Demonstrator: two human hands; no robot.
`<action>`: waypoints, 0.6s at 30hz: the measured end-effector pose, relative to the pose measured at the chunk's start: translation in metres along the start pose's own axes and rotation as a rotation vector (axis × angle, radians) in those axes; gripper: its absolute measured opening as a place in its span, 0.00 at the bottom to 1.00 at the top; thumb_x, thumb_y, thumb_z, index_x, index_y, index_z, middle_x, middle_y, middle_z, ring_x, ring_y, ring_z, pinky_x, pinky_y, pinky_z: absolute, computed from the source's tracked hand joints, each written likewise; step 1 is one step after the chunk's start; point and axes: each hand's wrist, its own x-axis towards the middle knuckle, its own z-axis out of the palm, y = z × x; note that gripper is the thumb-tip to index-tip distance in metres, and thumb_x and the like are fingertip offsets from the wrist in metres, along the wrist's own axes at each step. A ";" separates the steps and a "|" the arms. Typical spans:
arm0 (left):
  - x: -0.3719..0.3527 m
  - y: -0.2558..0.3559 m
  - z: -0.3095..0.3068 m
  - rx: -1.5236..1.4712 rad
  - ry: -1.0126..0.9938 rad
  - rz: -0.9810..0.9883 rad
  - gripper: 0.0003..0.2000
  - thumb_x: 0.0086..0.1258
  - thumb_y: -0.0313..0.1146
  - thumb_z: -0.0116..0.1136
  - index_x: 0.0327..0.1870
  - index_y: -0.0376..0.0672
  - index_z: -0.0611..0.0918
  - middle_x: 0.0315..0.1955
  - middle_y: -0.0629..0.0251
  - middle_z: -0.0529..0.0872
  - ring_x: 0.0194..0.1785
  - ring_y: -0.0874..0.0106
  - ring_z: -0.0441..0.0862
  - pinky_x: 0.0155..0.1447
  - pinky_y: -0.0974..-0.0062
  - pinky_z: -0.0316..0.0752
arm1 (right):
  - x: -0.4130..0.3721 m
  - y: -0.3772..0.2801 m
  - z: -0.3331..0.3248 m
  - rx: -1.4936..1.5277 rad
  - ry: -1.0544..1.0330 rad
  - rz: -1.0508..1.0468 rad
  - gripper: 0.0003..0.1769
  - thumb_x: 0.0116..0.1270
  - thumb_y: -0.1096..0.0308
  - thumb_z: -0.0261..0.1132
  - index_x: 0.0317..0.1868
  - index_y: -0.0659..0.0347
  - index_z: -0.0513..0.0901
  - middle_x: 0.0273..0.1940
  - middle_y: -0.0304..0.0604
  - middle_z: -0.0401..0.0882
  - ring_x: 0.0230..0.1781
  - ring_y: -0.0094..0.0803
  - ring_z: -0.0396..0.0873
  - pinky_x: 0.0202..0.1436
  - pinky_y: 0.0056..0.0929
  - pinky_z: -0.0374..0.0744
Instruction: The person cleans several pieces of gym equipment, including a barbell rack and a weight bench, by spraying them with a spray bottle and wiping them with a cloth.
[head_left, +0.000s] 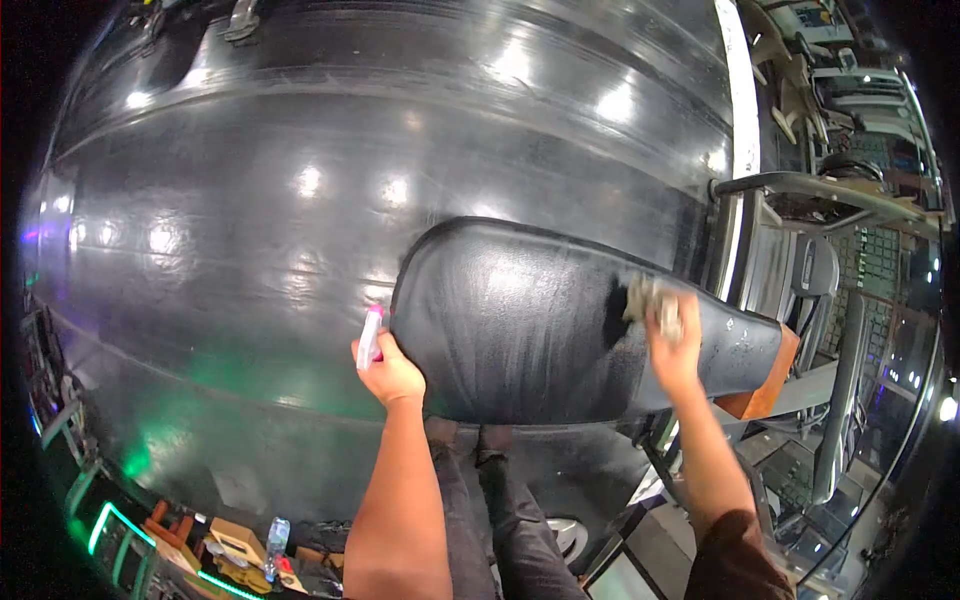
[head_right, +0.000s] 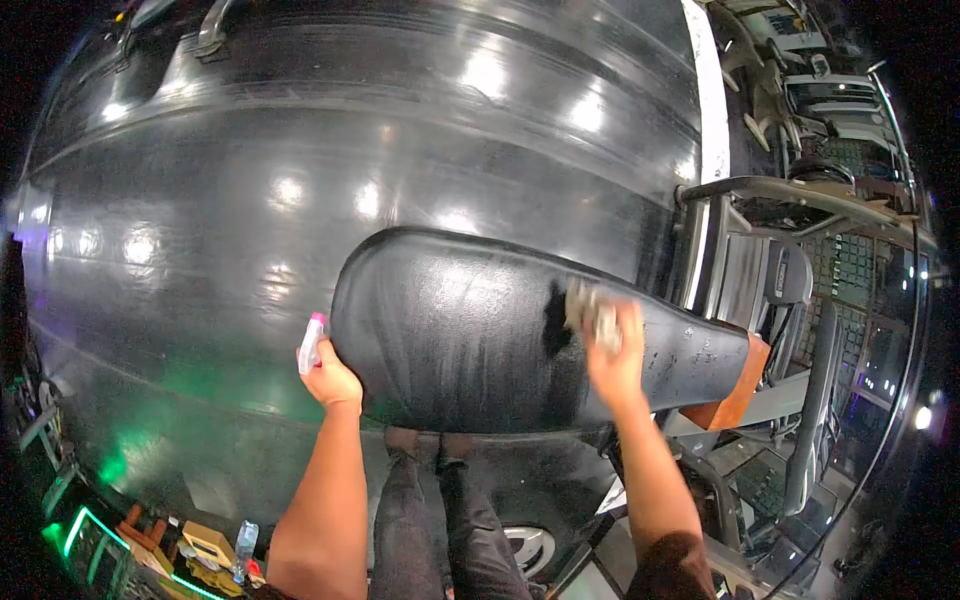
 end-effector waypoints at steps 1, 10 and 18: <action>0.001 -0.003 0.000 0.014 -0.016 0.020 0.13 0.71 0.39 0.59 0.36 0.35 0.77 0.29 0.61 0.78 0.34 0.65 0.75 0.44 0.64 0.72 | 0.033 0.029 0.010 -0.075 0.065 -0.061 0.15 0.67 0.71 0.67 0.53 0.61 0.80 0.49 0.53 0.77 0.49 0.52 0.77 0.54 0.43 0.76; 0.001 0.004 -0.003 0.082 -0.056 -0.047 0.14 0.71 0.40 0.57 0.42 0.35 0.80 0.35 0.59 0.82 0.41 0.63 0.79 0.49 0.63 0.73 | -0.033 0.048 0.040 -0.411 -0.156 -0.034 0.28 0.63 0.71 0.58 0.65 0.65 0.72 0.66 0.63 0.68 0.66 0.63 0.66 0.64 0.59 0.68; 0.003 0.002 -0.002 0.002 -0.044 -0.003 0.13 0.71 0.39 0.58 0.37 0.35 0.78 0.30 0.60 0.79 0.35 0.65 0.76 0.44 0.63 0.72 | -0.229 0.042 -0.006 -0.239 -0.774 0.153 0.28 0.50 0.71 0.72 0.55 0.59 0.79 0.53 0.57 0.79 0.53 0.58 0.79 0.55 0.47 0.80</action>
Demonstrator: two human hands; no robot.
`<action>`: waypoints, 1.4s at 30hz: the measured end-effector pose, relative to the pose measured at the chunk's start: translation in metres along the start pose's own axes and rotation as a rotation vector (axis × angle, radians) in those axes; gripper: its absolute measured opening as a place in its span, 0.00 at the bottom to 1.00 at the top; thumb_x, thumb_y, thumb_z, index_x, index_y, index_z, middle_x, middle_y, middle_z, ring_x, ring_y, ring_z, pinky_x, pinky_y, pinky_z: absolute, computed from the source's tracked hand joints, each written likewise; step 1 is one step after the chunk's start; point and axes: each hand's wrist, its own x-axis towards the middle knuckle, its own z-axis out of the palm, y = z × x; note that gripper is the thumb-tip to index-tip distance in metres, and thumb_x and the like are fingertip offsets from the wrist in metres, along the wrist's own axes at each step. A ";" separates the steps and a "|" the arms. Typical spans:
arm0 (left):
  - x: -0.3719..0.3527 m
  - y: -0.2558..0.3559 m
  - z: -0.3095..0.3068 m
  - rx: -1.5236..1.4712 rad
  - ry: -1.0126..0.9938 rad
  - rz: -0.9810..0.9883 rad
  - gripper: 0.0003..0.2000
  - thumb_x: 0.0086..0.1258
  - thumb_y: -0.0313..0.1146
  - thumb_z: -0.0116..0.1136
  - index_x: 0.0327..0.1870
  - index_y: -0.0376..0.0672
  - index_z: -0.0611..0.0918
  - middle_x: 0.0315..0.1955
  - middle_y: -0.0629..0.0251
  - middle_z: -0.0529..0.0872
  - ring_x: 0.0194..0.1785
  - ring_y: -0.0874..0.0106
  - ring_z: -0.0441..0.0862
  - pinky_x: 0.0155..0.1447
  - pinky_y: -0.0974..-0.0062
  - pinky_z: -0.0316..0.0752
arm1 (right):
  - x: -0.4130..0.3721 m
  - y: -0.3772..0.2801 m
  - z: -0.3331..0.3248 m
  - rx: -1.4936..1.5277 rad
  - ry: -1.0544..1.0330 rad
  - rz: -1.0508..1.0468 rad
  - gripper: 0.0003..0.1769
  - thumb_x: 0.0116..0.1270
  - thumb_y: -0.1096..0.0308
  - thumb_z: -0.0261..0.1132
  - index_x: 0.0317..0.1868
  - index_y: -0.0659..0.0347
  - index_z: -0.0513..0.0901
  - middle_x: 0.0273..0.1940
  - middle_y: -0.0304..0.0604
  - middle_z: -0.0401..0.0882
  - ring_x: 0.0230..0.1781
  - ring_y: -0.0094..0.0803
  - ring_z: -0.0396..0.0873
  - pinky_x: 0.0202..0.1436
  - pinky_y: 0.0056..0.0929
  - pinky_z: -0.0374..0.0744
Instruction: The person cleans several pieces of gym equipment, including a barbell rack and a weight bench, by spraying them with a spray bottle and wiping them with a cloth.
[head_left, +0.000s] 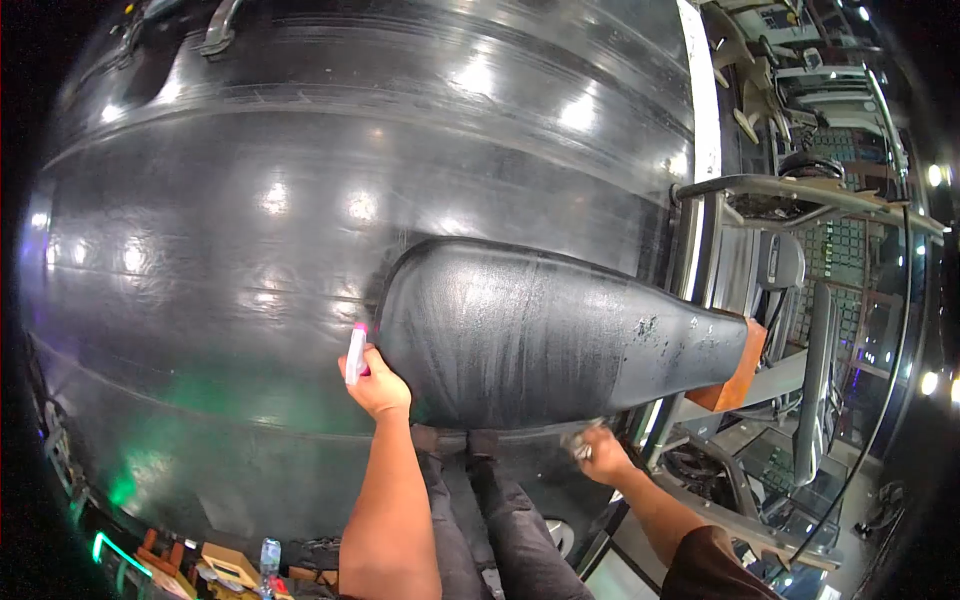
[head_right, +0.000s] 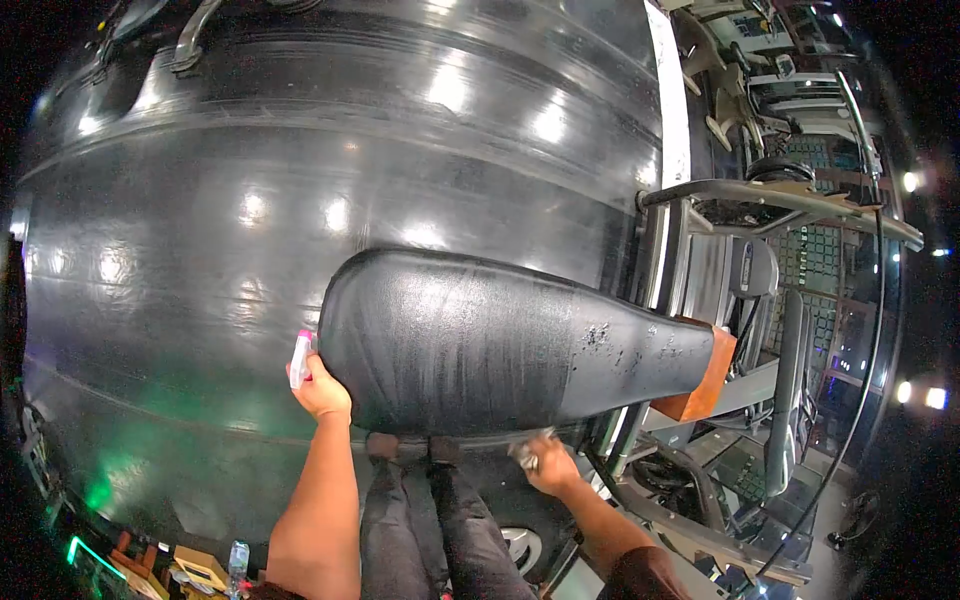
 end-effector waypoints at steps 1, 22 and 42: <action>-0.001 0.002 0.000 -0.006 0.007 0.004 0.13 0.71 0.39 0.58 0.36 0.35 0.78 0.29 0.61 0.78 0.35 0.65 0.76 0.44 0.64 0.71 | 0.000 0.005 -0.021 0.097 -0.154 0.024 0.26 0.51 0.71 0.72 0.54 0.57 0.80 0.51 0.54 0.82 0.50 0.53 0.82 0.53 0.46 0.82; -0.022 0.002 0.003 0.062 0.035 -0.042 0.25 0.72 0.47 0.55 0.53 0.27 0.84 0.46 0.51 0.89 0.49 0.57 0.83 0.57 0.62 0.72 | 0.024 0.050 -0.022 -0.009 0.395 -0.152 0.30 0.41 0.73 0.70 0.51 0.57 0.79 0.48 0.51 0.75 0.53 0.54 0.74 0.57 0.49 0.77; -0.027 0.009 0.010 0.004 0.002 -0.074 0.28 0.73 0.47 0.52 0.65 0.31 0.79 0.58 0.58 0.85 0.59 0.64 0.80 0.66 0.66 0.71 | 0.024 0.067 -0.036 0.166 0.394 -0.104 0.28 0.53 0.72 0.64 0.59 0.59 0.77 0.55 0.59 0.75 0.60 0.63 0.71 0.68 0.59 0.68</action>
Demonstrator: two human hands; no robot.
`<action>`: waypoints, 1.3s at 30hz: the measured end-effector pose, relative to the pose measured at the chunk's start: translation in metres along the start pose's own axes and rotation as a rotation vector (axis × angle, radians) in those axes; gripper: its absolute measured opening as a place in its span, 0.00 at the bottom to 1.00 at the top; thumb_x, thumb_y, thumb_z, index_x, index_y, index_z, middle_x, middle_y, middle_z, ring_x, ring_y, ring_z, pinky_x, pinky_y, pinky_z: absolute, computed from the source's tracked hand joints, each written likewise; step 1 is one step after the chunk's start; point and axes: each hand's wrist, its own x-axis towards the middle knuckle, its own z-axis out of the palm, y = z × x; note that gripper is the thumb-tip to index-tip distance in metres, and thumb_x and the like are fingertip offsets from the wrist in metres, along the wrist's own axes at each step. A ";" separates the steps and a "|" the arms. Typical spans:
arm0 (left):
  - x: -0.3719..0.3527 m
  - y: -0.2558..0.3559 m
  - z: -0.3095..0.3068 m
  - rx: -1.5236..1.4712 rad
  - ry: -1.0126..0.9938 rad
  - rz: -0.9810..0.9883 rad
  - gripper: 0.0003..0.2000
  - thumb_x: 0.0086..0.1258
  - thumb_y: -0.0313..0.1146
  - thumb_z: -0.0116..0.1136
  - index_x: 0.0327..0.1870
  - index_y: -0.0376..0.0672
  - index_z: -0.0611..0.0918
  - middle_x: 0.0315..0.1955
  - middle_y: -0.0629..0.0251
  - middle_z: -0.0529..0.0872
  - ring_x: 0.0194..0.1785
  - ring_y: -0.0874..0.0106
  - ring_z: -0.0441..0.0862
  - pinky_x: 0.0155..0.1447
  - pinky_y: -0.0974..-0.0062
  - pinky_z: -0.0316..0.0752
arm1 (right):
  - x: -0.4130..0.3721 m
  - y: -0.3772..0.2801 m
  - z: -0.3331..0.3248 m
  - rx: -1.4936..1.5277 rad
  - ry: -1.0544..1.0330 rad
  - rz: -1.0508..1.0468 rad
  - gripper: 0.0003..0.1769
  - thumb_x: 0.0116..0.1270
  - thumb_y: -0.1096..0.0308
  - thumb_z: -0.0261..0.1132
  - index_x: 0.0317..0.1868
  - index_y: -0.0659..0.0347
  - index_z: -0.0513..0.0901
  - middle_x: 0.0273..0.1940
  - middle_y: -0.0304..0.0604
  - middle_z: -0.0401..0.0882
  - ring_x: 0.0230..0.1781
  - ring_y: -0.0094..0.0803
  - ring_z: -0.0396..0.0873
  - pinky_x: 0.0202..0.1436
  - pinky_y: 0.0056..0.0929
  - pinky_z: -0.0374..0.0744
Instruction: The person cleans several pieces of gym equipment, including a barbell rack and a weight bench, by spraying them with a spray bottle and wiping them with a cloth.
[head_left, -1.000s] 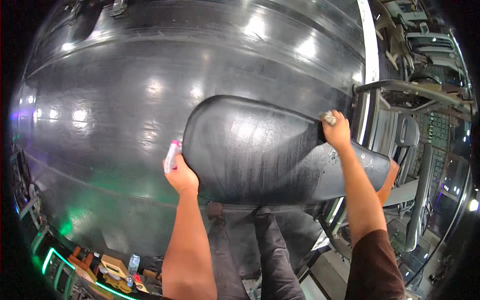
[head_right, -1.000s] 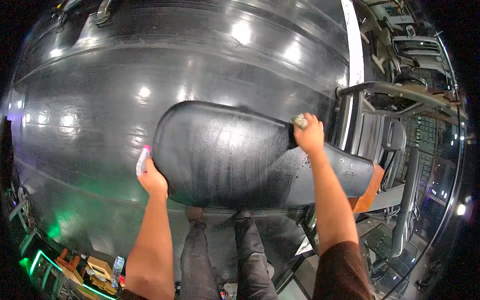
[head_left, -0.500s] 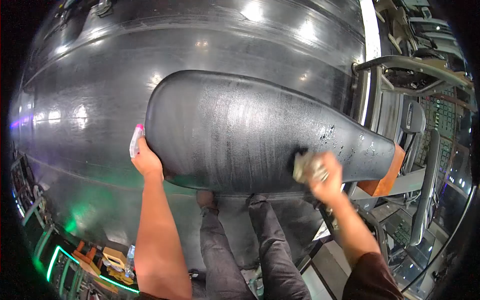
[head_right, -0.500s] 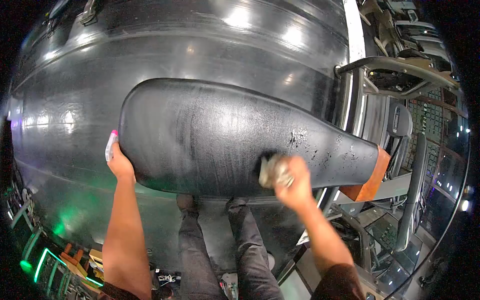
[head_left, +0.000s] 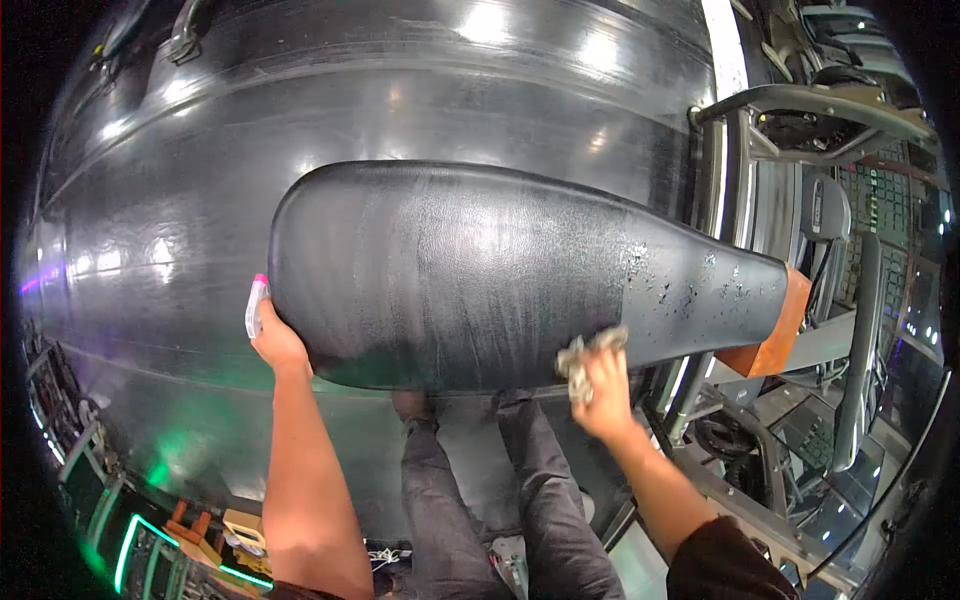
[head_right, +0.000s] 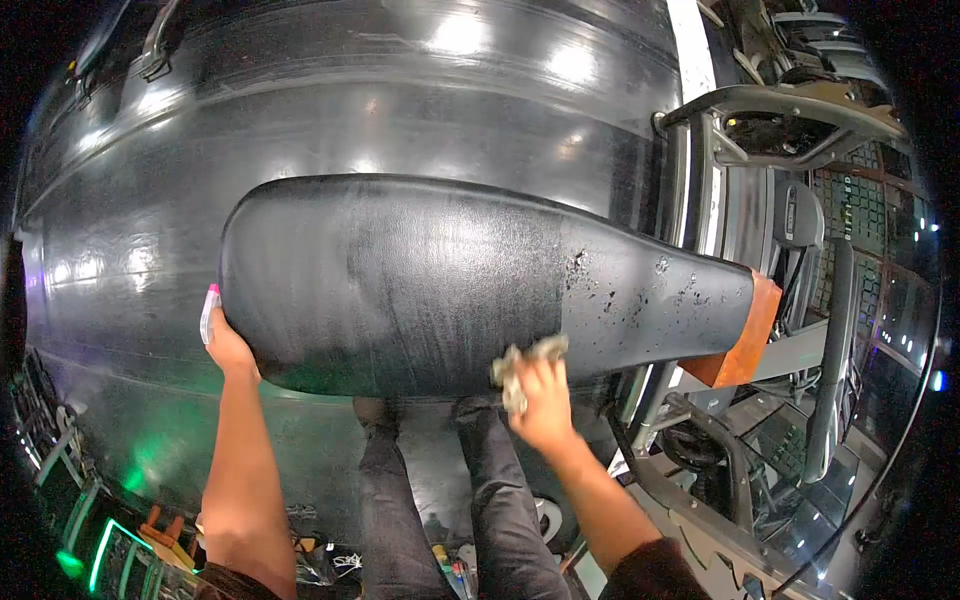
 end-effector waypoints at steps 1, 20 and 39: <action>-0.001 0.001 0.000 -0.019 -0.010 -0.009 0.28 0.73 0.46 0.52 0.64 0.31 0.80 0.58 0.58 0.85 0.59 0.65 0.80 0.66 0.66 0.71 | -0.023 -0.004 0.000 -0.001 -0.087 0.018 0.27 0.54 0.73 0.64 0.57 0.59 0.78 0.53 0.57 0.76 0.58 0.59 0.74 0.66 0.54 0.70; 0.012 -0.015 -0.004 -0.002 -0.046 0.021 0.30 0.73 0.48 0.51 0.68 0.35 0.77 0.65 0.57 0.80 0.63 0.62 0.79 0.71 0.65 0.69 | 0.012 0.008 -0.002 -0.123 0.119 0.004 0.34 0.48 0.73 0.68 0.61 0.60 0.76 0.56 0.54 0.73 0.61 0.56 0.70 0.62 0.56 0.72; -0.034 0.013 -0.048 0.084 0.218 0.688 0.16 0.74 0.40 0.62 0.50 0.34 0.85 0.39 0.64 0.88 0.41 0.72 0.83 0.49 0.73 0.78 | 0.045 0.057 -0.030 -0.152 0.328 0.069 0.31 0.50 0.73 0.73 0.57 0.53 0.78 0.57 0.50 0.72 0.54 0.55 0.73 0.53 0.50 0.79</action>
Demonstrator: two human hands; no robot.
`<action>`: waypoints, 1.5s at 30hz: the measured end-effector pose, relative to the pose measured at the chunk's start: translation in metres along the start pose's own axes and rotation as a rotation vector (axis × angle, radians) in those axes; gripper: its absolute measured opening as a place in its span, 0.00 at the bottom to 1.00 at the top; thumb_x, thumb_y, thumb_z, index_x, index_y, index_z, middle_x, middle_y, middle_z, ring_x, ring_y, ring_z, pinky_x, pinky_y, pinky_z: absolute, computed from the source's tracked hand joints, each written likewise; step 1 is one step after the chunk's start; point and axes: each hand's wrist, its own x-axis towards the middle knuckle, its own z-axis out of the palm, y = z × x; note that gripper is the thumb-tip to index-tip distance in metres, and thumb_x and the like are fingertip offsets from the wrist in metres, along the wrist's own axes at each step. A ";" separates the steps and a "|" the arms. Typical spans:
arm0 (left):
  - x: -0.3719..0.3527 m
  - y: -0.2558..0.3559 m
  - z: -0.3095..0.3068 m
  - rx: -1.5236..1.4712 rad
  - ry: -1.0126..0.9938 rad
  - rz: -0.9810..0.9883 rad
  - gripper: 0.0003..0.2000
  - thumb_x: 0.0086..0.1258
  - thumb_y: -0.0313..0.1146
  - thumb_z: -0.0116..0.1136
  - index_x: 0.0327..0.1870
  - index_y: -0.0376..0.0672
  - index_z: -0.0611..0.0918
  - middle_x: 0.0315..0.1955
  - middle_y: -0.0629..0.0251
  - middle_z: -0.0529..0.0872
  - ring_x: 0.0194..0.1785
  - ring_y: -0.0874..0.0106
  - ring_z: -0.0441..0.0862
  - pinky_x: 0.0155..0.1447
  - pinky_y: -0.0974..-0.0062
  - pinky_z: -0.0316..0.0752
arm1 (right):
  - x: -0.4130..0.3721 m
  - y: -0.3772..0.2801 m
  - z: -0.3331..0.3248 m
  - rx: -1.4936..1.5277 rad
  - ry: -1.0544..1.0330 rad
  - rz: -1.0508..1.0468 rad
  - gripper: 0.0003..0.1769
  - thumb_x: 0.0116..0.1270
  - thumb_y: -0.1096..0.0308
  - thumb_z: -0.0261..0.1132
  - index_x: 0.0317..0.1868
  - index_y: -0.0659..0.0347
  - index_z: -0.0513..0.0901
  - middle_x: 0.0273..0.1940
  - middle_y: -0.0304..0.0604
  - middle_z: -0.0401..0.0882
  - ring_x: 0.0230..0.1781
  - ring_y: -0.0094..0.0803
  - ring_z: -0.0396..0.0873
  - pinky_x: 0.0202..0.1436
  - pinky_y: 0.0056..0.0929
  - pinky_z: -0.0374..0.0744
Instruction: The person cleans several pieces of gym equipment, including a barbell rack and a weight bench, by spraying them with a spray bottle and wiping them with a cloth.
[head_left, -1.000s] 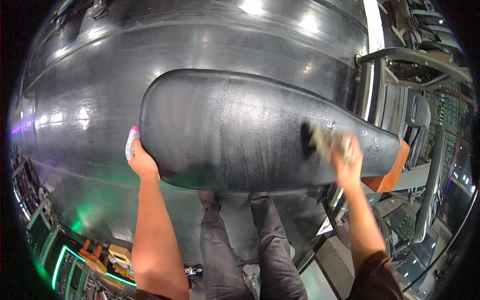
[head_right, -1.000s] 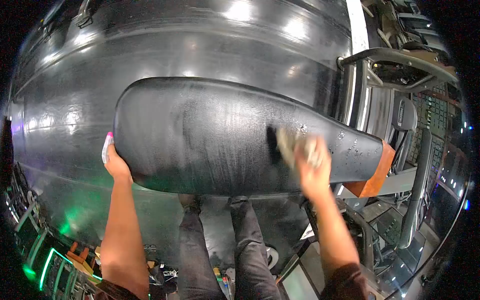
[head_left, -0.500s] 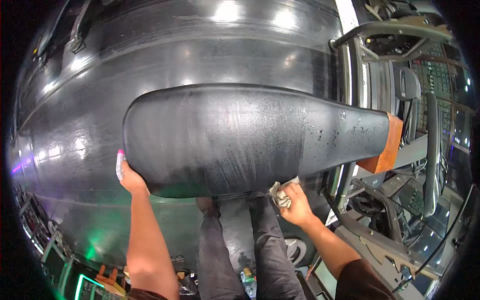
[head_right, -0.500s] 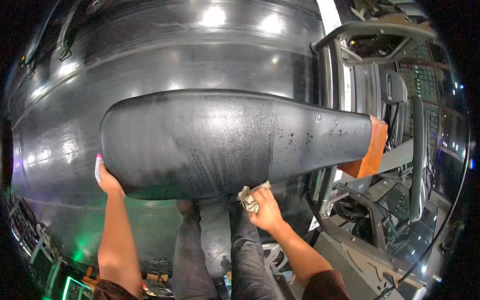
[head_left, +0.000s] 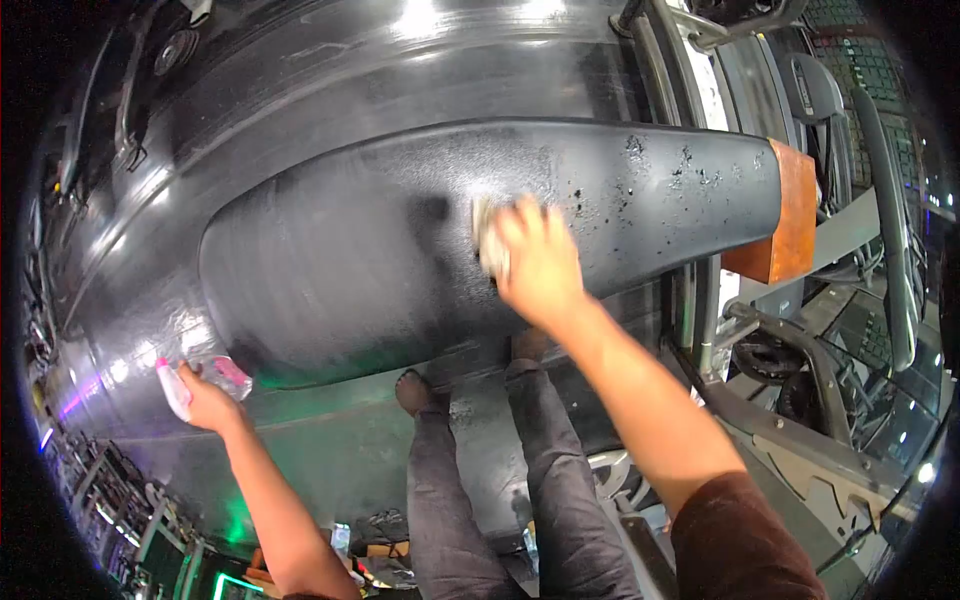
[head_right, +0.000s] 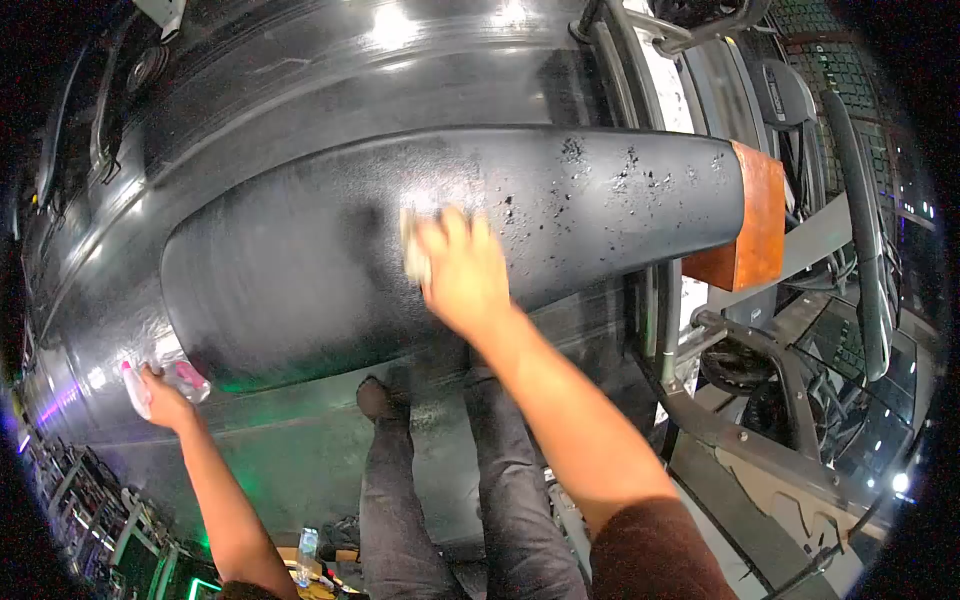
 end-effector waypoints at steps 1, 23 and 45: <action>-0.008 0.033 -0.006 0.089 -0.043 0.016 0.15 0.74 0.39 0.63 0.49 0.34 0.86 0.38 0.64 0.88 0.41 0.73 0.83 0.49 0.75 0.78 | -0.031 0.006 0.003 0.047 -0.129 -0.034 0.30 0.49 0.73 0.73 0.56 0.52 0.78 0.57 0.51 0.71 0.53 0.55 0.73 0.54 0.51 0.78; -0.241 0.216 0.194 -0.447 -0.571 0.429 0.08 0.63 0.27 0.71 0.31 0.39 0.80 0.19 0.60 0.82 0.21 0.64 0.83 0.29 0.70 0.75 | 0.059 0.061 -0.008 0.007 0.095 -0.003 0.28 0.52 0.71 0.73 0.56 0.56 0.79 0.55 0.54 0.75 0.57 0.60 0.73 0.59 0.52 0.78; -0.235 0.213 0.190 -0.460 -0.618 0.386 0.06 0.62 0.26 0.66 0.37 0.38 0.81 0.22 0.61 0.86 0.25 0.68 0.86 0.32 0.73 0.79 | 0.104 0.087 -0.026 0.019 0.124 -0.008 0.20 0.61 0.73 0.65 0.56 0.61 0.79 0.55 0.55 0.78 0.56 0.54 0.75 0.61 0.54 0.71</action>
